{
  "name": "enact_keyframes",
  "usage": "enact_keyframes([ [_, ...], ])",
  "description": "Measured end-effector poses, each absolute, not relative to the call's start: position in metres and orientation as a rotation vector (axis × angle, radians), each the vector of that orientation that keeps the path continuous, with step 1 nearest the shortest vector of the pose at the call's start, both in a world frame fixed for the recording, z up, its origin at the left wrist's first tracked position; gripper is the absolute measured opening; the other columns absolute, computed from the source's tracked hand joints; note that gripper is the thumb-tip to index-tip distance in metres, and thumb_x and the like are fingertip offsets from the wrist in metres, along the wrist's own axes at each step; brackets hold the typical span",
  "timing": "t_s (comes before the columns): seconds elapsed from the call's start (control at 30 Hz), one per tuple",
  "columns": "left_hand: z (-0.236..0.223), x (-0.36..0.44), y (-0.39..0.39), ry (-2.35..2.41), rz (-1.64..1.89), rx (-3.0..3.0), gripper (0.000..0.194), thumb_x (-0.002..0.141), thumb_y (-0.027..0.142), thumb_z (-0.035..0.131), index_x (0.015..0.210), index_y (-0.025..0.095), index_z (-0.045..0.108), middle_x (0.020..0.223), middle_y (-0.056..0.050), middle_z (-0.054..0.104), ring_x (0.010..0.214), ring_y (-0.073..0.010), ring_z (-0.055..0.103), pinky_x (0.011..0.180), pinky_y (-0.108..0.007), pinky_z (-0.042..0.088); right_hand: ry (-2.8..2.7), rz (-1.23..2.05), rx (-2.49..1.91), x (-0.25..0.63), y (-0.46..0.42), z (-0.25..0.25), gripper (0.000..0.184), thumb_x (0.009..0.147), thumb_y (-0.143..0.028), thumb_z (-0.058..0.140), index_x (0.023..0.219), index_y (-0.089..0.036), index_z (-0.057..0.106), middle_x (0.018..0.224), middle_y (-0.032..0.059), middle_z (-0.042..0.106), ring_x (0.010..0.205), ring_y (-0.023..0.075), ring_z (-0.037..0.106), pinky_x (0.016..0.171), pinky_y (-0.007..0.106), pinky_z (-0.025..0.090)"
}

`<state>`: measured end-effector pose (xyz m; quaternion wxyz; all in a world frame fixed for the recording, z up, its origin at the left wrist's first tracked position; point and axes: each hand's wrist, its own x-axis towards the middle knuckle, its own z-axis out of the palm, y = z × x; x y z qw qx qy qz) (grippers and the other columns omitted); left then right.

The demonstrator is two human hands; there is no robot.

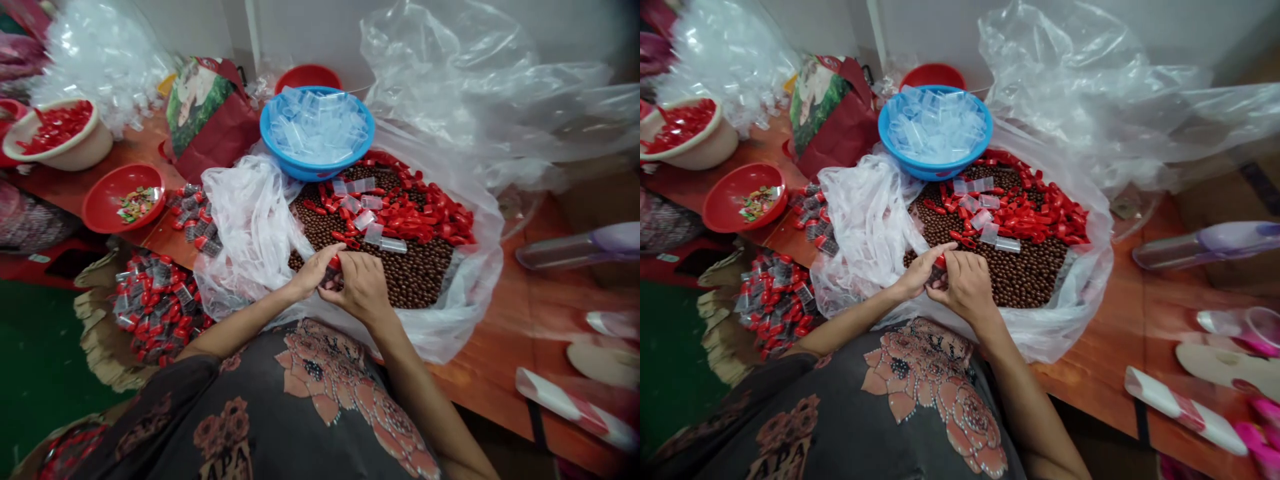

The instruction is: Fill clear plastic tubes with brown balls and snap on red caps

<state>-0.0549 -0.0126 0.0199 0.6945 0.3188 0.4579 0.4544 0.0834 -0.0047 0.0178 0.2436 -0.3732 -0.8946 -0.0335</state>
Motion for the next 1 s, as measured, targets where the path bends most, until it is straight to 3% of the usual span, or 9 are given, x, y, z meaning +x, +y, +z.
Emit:
enact_keyframes([
  [0.13, 0.008, -0.063, -0.022, 1.028, 1.051, 0.692, 0.056, 0.092, 0.043, 0.039, 0.139, 0.012, 0.047, 0.06, 0.002, 0.051, 0.043, -0.0085, 0.042, 0.041, -0.019, 0.031, -2.462, -0.121, -0.871, 0.076, -0.005, 0.013, 0.055, 0.082, -0.049, 0.057, 0.119, -0.009, 0.052, 0.097, 0.0144, 0.067, 0.092, 0.0277, 0.057, 0.084, 0.039, 0.039],
  [0.27, 0.005, -0.077, -0.029, 1.047, 1.118, 0.648, 0.059, 0.091, 0.045, 0.04, 0.14, 0.011, 0.045, 0.062, 0.002, 0.051, 0.043, -0.0084, 0.044, 0.042, -0.019, 0.034, -2.465, -0.067, -0.807, 0.063, -0.006, 0.005, 0.065, 0.084, -0.05, 0.059, 0.131, -0.007, 0.046, 0.108, 0.0182, 0.065, 0.098, 0.0294, 0.058, 0.085, 0.04, 0.04],
  [0.47, 0.027, -0.122, -0.032, 0.892, 1.246, 0.559, 0.068, 0.09, 0.059, 0.04, 0.143, 0.017, 0.04, 0.063, 0.001, 0.056, 0.045, -0.0109, 0.05, 0.047, -0.024, 0.047, -2.421, 0.098, -0.897, 0.047, -0.013, 0.011, 0.082, 0.085, -0.058, 0.058, 0.146, -0.011, 0.03, 0.125, 0.0208, 0.059, 0.109, 0.0327, 0.056, 0.087, 0.042, 0.043],
  [0.63, 0.037, -0.146, -0.024, 0.936, 1.286, 0.502, 0.075, 0.089, 0.07, 0.032, 0.138, 0.015, 0.045, 0.063, 0.0, 0.057, 0.046, -0.0108, 0.05, 0.047, -0.023, 0.047, -2.454, 0.2, -0.855, 0.029, -0.008, 0.024, 0.085, 0.085, -0.061, 0.056, 0.147, -0.01, 0.029, 0.13, 0.0214, 0.055, 0.117, 0.0331, 0.052, 0.095, 0.045, 0.041],
  [0.7, 0.034, -0.143, -0.025, 0.994, 1.265, 0.526, 0.073, 0.088, 0.07, 0.037, 0.137, 0.016, 0.047, 0.063, 0.001, 0.057, 0.046, -0.0102, 0.051, 0.046, -0.022, 0.046, -2.482, 0.193, -0.816, 0.021, -0.003, 0.027, 0.083, 0.085, -0.061, 0.054, 0.145, -0.008, 0.03, 0.132, 0.022, 0.054, 0.118, 0.0334, 0.051, 0.096, 0.045, 0.04],
  [0.8, 0.029, -0.132, -0.035, 1.111, 1.21, 0.594, 0.068, 0.086, 0.064, 0.047, 0.137, 0.017, 0.048, 0.06, 0.004, 0.053, 0.043, -0.0085, 0.047, 0.043, -0.019, 0.041, -2.496, 0.15, -0.709, 0.013, 0.001, 0.026, 0.074, 0.088, -0.055, 0.054, 0.141, -0.007, 0.036, 0.122, 0.0212, 0.06, 0.109, 0.0318, 0.055, 0.091, 0.043, 0.042],
  [0.9, 0.024, -0.127, -0.045, 1.127, 1.183, 0.639, 0.072, 0.087, 0.064, 0.044, 0.141, 0.017, 0.044, 0.058, 0.005, 0.05, 0.041, -0.0084, 0.045, 0.043, -0.021, 0.041, -2.465, 0.097, -0.589, 0.008, 0.002, 0.018, 0.067, 0.088, -0.05, 0.056, 0.137, -0.008, 0.04, 0.105, 0.0176, 0.065, 0.097, 0.0296, 0.06, 0.084, 0.042, 0.044],
  [1.0, 0.026, -0.144, -0.043, 1.225, 1.24, 0.784, 0.076, 0.088, 0.069, 0.037, 0.141, 0.015, 0.042, 0.062, 0.003, 0.052, 0.044, -0.0102, 0.049, 0.046, -0.024, 0.043, -2.46, 0.121, -0.582, 0.006, 0.001, 0.006, 0.073, 0.089, -0.049, 0.056, 0.145, -0.01, 0.032, 0.116, 0.0192, 0.064, 0.104, 0.0311, 0.06, 0.089, 0.045, 0.045],
])
